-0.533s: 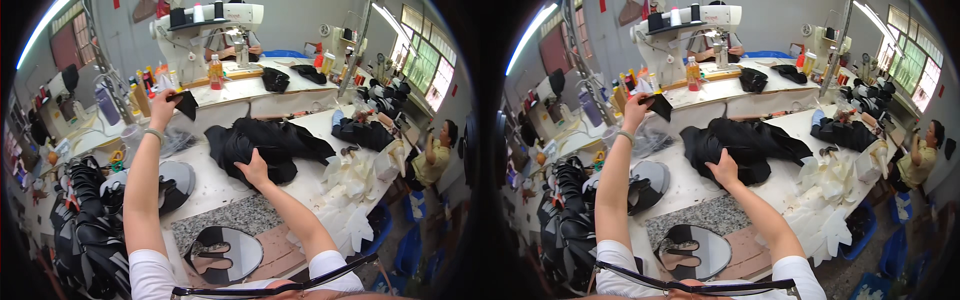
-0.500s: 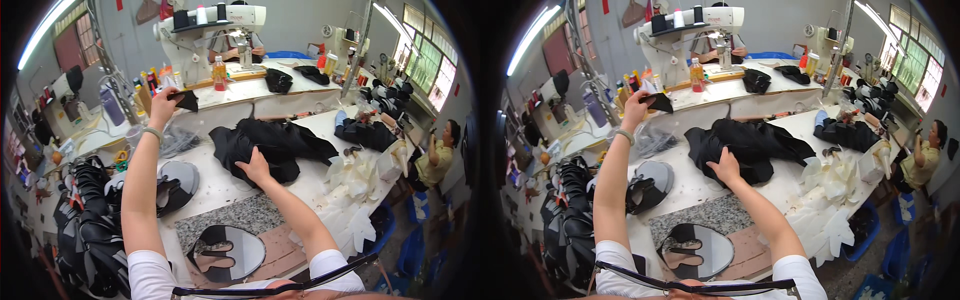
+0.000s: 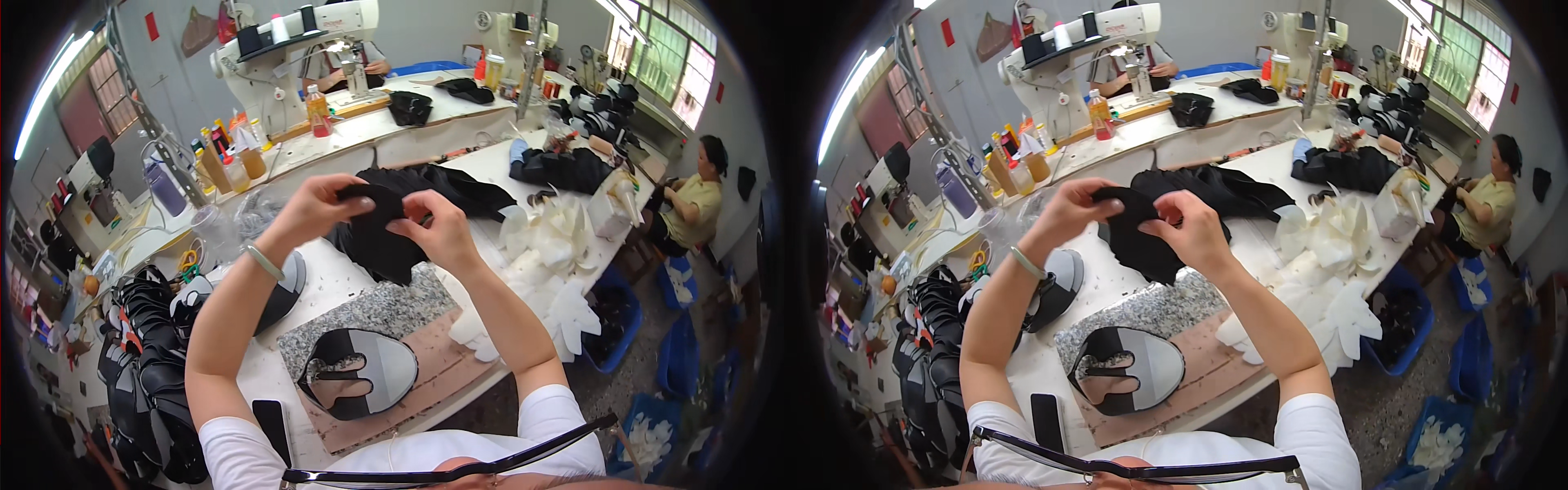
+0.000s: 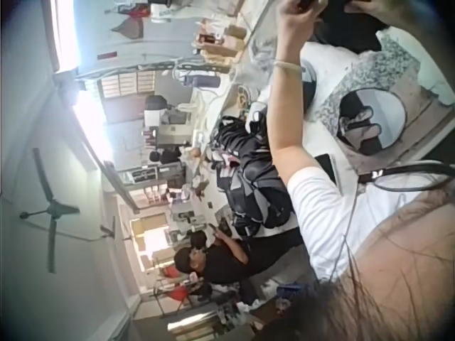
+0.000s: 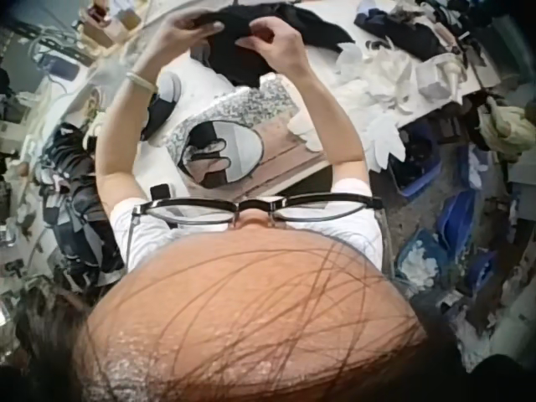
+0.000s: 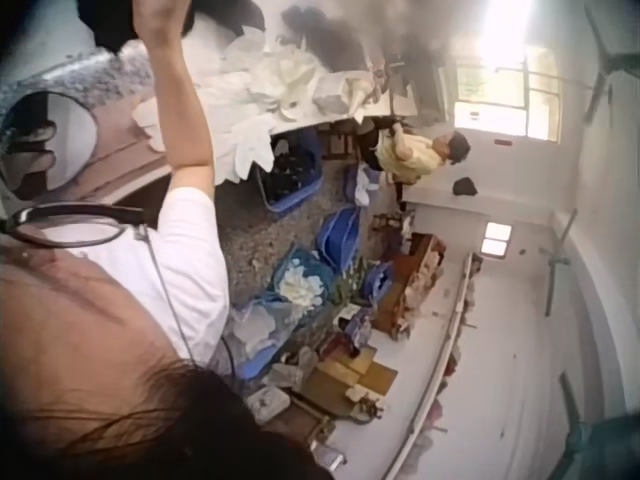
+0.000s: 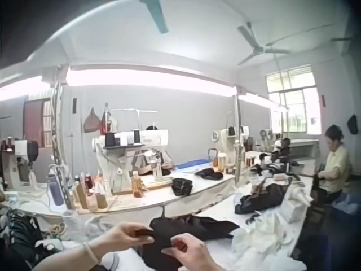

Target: The person fits and adheres white lining pieces onto black shoe components by hand, pressing and smoothing them together before picking up a hammer.

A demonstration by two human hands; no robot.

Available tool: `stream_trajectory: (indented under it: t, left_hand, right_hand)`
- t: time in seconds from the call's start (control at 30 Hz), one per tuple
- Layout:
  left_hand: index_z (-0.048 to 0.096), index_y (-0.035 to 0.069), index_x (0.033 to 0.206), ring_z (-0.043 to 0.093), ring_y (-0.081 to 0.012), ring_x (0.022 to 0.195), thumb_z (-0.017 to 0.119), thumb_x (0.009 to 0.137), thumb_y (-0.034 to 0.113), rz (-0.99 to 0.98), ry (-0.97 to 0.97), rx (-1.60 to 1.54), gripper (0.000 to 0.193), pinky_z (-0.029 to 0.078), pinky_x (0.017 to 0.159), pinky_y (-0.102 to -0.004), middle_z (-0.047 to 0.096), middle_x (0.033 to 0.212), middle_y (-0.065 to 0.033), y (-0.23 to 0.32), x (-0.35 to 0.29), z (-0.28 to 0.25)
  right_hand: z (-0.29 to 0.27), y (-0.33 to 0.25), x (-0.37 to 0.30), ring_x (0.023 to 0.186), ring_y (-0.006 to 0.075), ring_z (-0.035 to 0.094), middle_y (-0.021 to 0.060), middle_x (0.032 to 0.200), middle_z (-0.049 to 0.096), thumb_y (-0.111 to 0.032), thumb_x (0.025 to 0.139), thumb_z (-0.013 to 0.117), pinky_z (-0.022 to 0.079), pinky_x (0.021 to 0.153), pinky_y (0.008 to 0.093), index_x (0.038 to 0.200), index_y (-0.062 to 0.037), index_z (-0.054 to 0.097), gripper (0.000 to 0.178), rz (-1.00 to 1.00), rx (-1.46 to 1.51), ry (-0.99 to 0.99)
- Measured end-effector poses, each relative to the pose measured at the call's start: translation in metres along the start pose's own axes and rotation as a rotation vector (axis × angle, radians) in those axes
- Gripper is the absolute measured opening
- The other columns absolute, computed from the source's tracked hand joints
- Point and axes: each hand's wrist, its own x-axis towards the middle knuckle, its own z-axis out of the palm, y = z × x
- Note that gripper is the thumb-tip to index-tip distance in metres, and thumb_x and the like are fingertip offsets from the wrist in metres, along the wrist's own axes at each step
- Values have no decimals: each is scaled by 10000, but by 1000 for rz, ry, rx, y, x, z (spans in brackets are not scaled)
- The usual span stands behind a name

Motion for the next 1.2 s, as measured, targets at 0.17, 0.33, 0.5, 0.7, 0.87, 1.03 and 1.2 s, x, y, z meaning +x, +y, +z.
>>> stream_trajectory:
  t: [0.17, 0.33, 0.5, 0.7, 0.87, 1.03, 1.2]
  left_hand:
    - [619, 24, 1142, 607, -66, 840, 611, 932, 202, -39, -126, -98, 275, 543, 736, -230, 653, 954, -8, 0, 26, 61]
    - [621, 31, 1156, 602, -76, 869, 610, 932, 227, -11, -183, -352, 299, 555, 723, -248, 633, 964, -2, -19, 73, 93]
    - [618, 30, 1160, 603, -90, 875, 609, 931, 236, -110, 93, -339, 307, 541, 709, -254, 635, 1000, -1, -78, 87, 64]
    - [585, 38, 1191, 560, -226, 997, 695, 844, 333, -48, 495, 490, 469, 444, 879, -351, 606, 1110, -97, -151, 57, 21]
    - [509, 57, 1291, 555, -208, 1062, 660, 889, 272, 62, 194, 37, 481, 450, 912, -338, 534, 1224, -116, -93, 44, 74]
    - [585, 34, 1214, 605, -74, 803, 667, 884, 129, 18, 113, -128, 354, 504, 668, -214, 651, 878, -20, -62, 11, 122]
    - [636, 18, 1064, 589, -58, 727, 625, 923, 163, -28, 227, -200, 203, 502, 572, -205, 629, 815, 10, -58, -2, 116]
  right_hand:
    - [-63, 7, -40, 666, 35, 543, -27, 761, 616, 1, 748, 768, 434, 581, 183, 863, -8, 682, 144, 238, 365, 53]
    - [-117, 8, -36, 675, 50, 543, -7, 775, 622, -29, 764, 765, 422, 599, 186, 868, -2, 717, 118, 143, 103, 308]
    - [-126, 39, -36, 721, 62, 584, 25, 793, 666, -88, 831, 723, 470, 667, 197, 980, 48, 676, 206, 385, 166, 400]
    - [-112, 45, -34, 770, 78, 617, 62, 869, 696, -63, 866, 666, 499, 714, 210, 1024, 64, 662, 203, 296, 211, 329]
    - [-94, 43, -35, 767, 86, 625, 70, 877, 699, -82, 854, 680, 497, 698, 223, 1002, 60, 667, 205, 300, 102, 259]
    - [-76, 32, -34, 696, 86, 611, 64, 815, 697, -81, 811, 717, 477, 643, 225, 959, 3, 703, 171, 24, -70, 196]
    - [-68, 13, -35, 727, 58, 602, 46, 873, 690, -65, 829, 706, 478, 652, 201, 926, 24, 691, 133, 417, 163, 77]
